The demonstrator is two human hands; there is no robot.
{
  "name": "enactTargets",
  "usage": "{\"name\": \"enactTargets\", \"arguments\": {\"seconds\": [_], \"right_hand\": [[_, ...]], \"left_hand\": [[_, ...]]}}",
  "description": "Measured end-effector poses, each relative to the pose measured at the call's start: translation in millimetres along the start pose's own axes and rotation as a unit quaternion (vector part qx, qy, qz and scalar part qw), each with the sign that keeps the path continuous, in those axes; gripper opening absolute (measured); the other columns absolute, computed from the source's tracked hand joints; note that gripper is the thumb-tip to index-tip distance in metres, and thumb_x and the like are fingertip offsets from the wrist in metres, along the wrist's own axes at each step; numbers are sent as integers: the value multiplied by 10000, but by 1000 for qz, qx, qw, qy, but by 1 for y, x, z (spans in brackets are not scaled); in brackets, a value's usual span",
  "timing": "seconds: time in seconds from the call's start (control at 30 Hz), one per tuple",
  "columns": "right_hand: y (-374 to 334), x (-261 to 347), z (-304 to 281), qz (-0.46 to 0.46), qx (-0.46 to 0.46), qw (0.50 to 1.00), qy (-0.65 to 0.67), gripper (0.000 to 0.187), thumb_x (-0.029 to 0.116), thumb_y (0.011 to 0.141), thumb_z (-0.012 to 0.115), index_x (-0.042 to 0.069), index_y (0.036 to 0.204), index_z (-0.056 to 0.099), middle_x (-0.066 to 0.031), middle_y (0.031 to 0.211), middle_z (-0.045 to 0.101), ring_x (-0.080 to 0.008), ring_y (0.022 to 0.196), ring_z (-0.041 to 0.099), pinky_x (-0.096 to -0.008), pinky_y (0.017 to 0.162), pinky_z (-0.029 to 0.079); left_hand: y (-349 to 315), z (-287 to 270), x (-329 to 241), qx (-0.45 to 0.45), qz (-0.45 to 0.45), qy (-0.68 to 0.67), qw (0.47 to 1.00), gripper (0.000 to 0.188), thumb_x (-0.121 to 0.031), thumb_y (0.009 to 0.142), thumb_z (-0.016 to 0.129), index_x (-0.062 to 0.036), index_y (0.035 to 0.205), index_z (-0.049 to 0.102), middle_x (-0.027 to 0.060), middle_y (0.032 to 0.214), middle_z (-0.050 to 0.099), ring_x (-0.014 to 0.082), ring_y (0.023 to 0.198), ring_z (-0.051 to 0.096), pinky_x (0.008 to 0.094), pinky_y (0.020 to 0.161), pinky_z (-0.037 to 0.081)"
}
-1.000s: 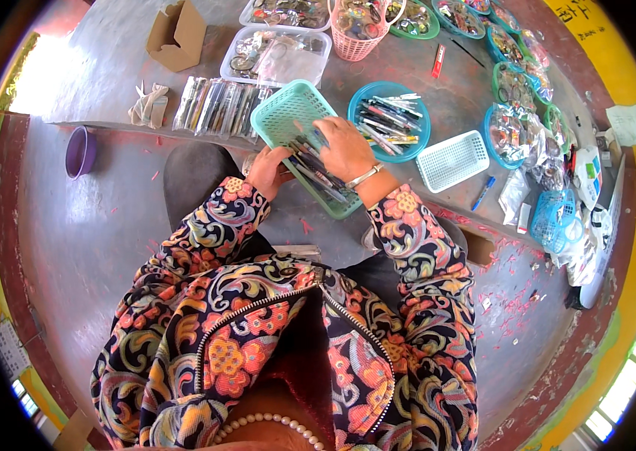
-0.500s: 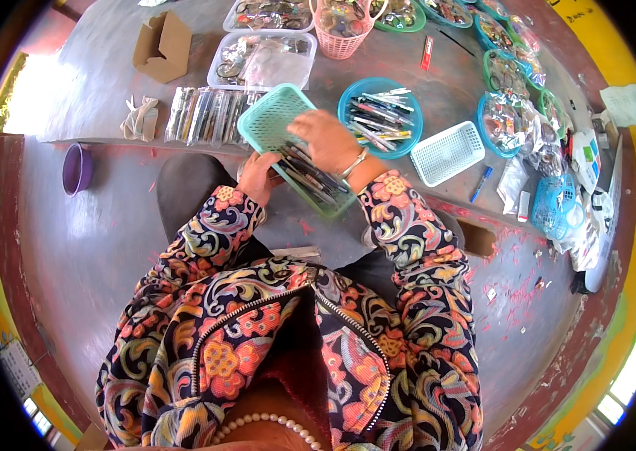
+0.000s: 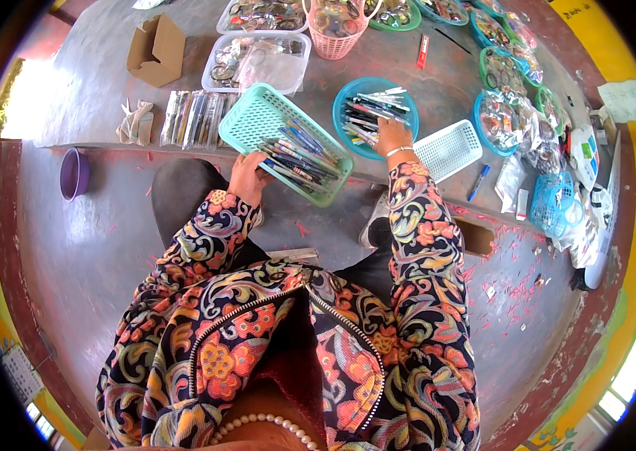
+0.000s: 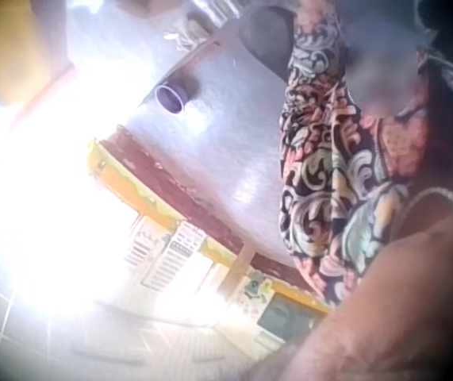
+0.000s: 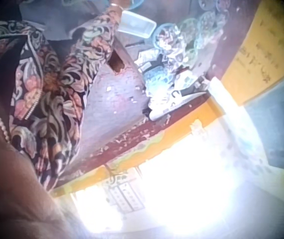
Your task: The person sits on the floor and organizes markers from a blue basket into a clear plastic bag. They pick up markers one by one, place them into the bag, and occasionally adjust the items inside.
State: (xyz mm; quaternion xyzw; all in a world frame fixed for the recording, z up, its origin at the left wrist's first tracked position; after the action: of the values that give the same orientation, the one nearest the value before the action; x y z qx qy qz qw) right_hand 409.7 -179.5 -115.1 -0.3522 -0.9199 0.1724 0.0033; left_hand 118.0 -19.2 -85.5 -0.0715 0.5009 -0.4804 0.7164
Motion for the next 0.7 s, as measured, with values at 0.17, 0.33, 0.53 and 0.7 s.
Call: {"name": "enactTargets", "arguments": {"seconds": [0.17,0.33,0.53,0.7], "right_hand": [[0,7,15,3,-41,998,-49,465,256,756,657,124,1168,488,-90,1136,538,-261,1098,519,-446,848,450],[5,12,18,12,-68,996,-50,489,160,740,653,126,1190,466,-89,1131,528,-258,1095,513,-433,847,445],[12,6,27,14,-90,994,-57,337,129,754,602,119,1078,513,-91,1077,541,-257,1043,526,-427,825,437],[9,10,29,-15,-104,993,-61,217,119,753,590,117,969,561,-72,997,571,-250,1015,531,-421,811,433]], "left_hand": [[-4,6,-3,9,-9,12,1000,294,-146,830,526,-60,1110,494,40,997,601,175,847,599,340,736,486],[-5,5,-2,-2,-17,14,1000,307,-148,827,534,-61,1118,492,40,1001,600,183,850,600,353,747,487],[-5,7,-1,-10,-29,12,999,330,-135,820,540,-59,1136,482,46,1017,593,193,862,597,369,764,488],[-5,6,0,-13,-31,9,999,346,-132,819,538,-62,1153,479,44,1016,594,192,864,594,367,771,484]]}}
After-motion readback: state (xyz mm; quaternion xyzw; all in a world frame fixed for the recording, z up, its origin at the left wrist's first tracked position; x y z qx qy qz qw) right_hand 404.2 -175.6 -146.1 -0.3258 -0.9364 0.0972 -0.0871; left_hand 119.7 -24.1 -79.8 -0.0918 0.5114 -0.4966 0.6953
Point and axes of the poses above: each hand's wrist, its own y-axis towards the middle knuckle, its own z-axis out of the palm, x = y × z, the point moved 3 cm from there along y, towards the middle knuckle
